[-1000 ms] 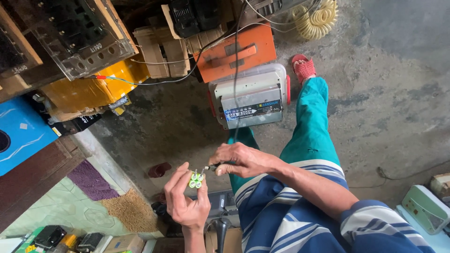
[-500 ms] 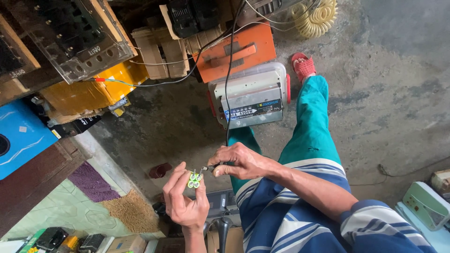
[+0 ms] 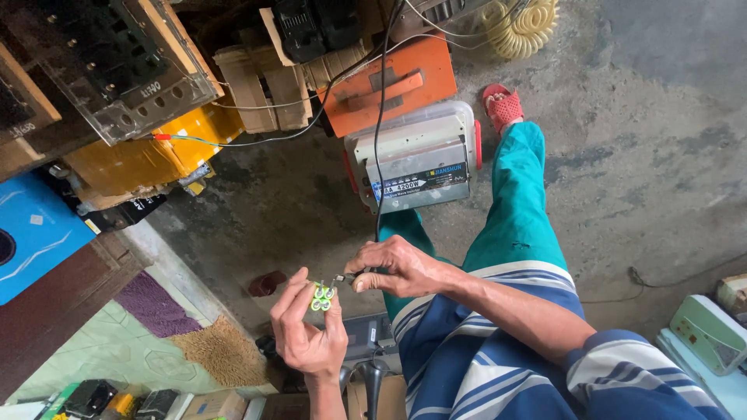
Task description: Testing and repairing a small electronic circuit board and battery assembly at a workbench and then connecting it to a charger using alligator clips.
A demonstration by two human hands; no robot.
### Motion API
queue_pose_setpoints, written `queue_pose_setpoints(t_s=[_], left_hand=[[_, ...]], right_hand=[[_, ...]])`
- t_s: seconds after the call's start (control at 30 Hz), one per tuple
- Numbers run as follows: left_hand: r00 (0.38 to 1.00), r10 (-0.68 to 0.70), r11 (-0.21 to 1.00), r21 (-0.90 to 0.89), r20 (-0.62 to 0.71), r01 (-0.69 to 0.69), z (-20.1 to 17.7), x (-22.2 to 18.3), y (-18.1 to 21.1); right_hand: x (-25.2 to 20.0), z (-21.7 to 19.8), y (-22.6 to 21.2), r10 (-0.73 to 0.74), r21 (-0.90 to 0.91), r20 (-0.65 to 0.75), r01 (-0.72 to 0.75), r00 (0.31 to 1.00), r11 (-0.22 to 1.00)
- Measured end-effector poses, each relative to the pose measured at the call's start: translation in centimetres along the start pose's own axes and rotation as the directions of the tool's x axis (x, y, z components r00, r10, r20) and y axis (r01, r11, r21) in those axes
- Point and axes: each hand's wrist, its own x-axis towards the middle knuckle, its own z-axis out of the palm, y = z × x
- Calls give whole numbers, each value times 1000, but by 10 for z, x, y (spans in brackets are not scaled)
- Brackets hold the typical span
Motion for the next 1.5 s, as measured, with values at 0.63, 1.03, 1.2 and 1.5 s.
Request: queue_pose_setpoints(t_s=[0.63,1.03,1.2,1.5], left_hand=[[1000,4,1000,-20,18,-3,1,8,0],[1000,-12,1000,-29,18,12,2,5,-4],[1000,-8,999,-48,11,9,3,5,-5],[1000,-9,999,-43,11,10,5,3,-5]], right_hand=[[4,3,2,-39,-3,-38,39,999,999],[5,4,3,-26,-19,-42,25,999,1000],[6,4,3,-27,-11,-36,27,999,1000],[5,1,2,-12,15,-3,12,1000,1000]])
